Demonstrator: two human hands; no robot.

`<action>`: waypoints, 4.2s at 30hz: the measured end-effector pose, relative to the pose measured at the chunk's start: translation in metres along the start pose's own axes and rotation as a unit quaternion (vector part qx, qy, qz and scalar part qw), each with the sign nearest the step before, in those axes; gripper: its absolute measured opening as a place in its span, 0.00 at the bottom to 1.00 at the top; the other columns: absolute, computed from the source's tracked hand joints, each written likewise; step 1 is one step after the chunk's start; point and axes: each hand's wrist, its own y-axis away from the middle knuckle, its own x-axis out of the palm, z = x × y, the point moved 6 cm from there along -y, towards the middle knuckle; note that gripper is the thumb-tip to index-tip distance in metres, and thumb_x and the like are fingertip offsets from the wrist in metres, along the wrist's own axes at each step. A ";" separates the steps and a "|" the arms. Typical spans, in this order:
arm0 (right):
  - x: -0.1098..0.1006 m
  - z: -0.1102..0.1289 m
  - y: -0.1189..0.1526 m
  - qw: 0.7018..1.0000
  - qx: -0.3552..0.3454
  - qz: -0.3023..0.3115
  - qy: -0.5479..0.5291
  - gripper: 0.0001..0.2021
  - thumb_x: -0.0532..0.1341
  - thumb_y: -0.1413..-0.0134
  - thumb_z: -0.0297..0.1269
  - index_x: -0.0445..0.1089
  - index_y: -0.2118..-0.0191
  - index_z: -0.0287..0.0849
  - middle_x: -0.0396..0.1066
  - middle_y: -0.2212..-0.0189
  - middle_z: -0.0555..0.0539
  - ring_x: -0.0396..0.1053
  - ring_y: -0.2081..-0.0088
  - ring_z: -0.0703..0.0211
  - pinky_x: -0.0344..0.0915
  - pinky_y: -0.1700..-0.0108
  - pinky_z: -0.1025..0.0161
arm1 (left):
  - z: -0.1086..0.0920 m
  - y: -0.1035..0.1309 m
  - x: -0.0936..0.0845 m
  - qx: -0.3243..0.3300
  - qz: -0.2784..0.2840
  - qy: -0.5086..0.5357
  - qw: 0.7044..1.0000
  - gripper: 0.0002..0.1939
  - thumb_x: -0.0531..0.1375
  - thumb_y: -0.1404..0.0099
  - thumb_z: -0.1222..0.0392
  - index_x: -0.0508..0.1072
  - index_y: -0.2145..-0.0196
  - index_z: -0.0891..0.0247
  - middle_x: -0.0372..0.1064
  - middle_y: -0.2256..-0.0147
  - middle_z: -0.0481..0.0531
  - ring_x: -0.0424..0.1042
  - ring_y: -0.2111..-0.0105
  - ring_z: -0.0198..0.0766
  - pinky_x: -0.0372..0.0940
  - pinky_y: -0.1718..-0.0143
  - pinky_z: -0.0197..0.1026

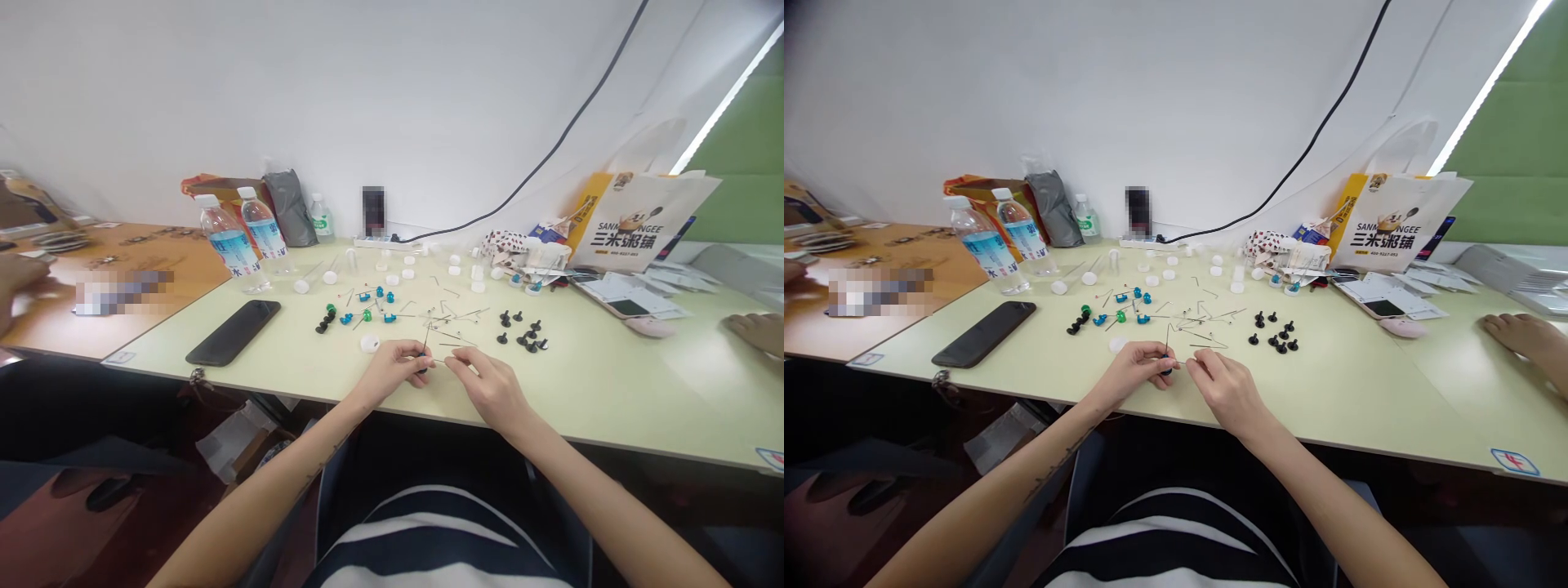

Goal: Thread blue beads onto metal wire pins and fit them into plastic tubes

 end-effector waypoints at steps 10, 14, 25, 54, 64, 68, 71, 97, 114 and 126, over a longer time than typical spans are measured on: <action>0.004 -0.002 0.002 1.000 0.005 0.014 0.000 0.09 0.53 0.44 0.25 0.69 0.63 0.39 0.70 0.65 0.44 0.69 0.66 0.62 0.65 0.65 0.67 | 0.000 0.000 0.000 -0.003 0.000 0.005 1.000 0.16 0.60 0.45 0.50 0.70 0.67 0.68 0.69 0.70 0.54 0.70 0.74 0.35 0.69 0.71 0.37; 0.004 -0.002 0.002 1.000 0.010 0.013 -0.011 0.09 0.53 0.44 0.24 0.69 0.64 0.39 0.70 0.65 0.45 0.69 0.66 0.62 0.65 0.66 0.68 | 0.000 0.000 0.000 -0.001 -0.002 0.004 1.000 0.16 0.60 0.45 0.50 0.70 0.68 0.68 0.69 0.71 0.54 0.70 0.74 0.34 0.69 0.71 0.38; 0.003 -0.002 0.001 1.000 0.007 0.014 -0.007 0.10 0.51 0.43 0.24 0.69 0.64 0.39 0.70 0.65 0.45 0.68 0.67 0.63 0.65 0.67 0.68 | 0.002 0.000 -0.001 0.001 -0.003 -0.002 1.000 0.16 0.61 0.45 0.51 0.71 0.67 0.68 0.68 0.72 0.53 0.70 0.74 0.35 0.69 0.71 0.38; 0.006 -0.005 0.003 0.999 0.026 0.031 -0.031 0.11 0.50 0.42 0.26 0.69 0.63 0.40 0.69 0.66 0.46 0.67 0.68 0.65 0.62 0.68 0.70 | 0.005 -0.001 -0.002 0.001 0.002 0.001 1.000 0.14 0.61 0.45 0.53 0.71 0.66 0.68 0.69 0.73 0.52 0.71 0.74 0.35 0.69 0.71 0.37; 0.007 -0.005 0.004 0.998 0.030 0.040 -0.034 0.11 0.50 0.42 0.25 0.69 0.62 0.41 0.69 0.65 0.46 0.66 0.68 0.64 0.62 0.67 0.69 | 0.007 -0.002 -0.003 -0.005 0.008 0.025 1.000 0.12 0.62 0.46 0.58 0.70 0.65 0.68 0.71 0.68 0.55 0.71 0.74 0.34 0.68 0.71 0.37; 0.008 -0.006 0.004 0.998 0.033 0.043 -0.040 0.11 0.50 0.42 0.25 0.69 0.62 0.40 0.69 0.65 0.46 0.66 0.68 0.65 0.62 0.67 0.69 | 0.009 -0.003 -0.003 -0.003 0.007 0.028 1.000 0.12 0.62 0.46 0.59 0.70 0.65 0.68 0.71 0.68 0.55 0.71 0.75 0.33 0.68 0.72 0.37; 0.008 -0.006 0.004 0.997 0.035 0.047 -0.043 0.11 0.50 0.42 0.25 0.69 0.62 0.40 0.69 0.66 0.46 0.66 0.68 0.65 0.62 0.68 0.69 | 0.008 -0.003 -0.003 -0.008 0.005 0.027 1.000 0.11 0.62 0.46 0.59 0.71 0.66 0.68 0.71 0.68 0.55 0.71 0.74 0.34 0.68 0.71 0.37; 0.011 -0.003 0.004 0.997 0.029 0.054 -0.048 0.10 0.51 0.41 0.27 0.67 0.58 0.38 0.69 0.70 0.47 0.67 0.72 0.66 0.61 0.70 0.69 | -0.002 0.000 -0.002 -0.010 -0.007 0.007 1.000 0.14 0.61 0.45 0.52 0.71 0.68 0.68 0.69 0.76 0.52 0.70 0.76 0.34 0.67 0.73 0.36; 0.014 -0.007 0.002 0.989 0.072 0.044 -0.119 0.09 0.50 0.40 0.29 0.66 0.58 0.39 0.71 0.68 0.45 0.69 0.67 0.61 0.66 0.65 0.66 | -0.003 0.001 -0.003 0.002 -0.017 -0.009 1.000 0.13 0.61 0.45 0.54 0.71 0.67 0.68 0.69 0.77 0.51 0.70 0.77 0.33 0.67 0.72 0.35; 0.012 -0.001 0.003 0.997 0.019 0.063 -0.047 0.17 0.51 0.43 0.24 0.62 0.47 0.35 0.70 0.60 0.39 0.69 0.58 0.55 0.69 0.59 0.60 | 0.002 -0.001 -0.007 -0.021 -0.043 0.040 0.998 0.16 0.62 0.47 0.50 0.70 0.68 0.67 0.69 0.77 0.51 0.68 0.79 0.31 0.64 0.77 0.33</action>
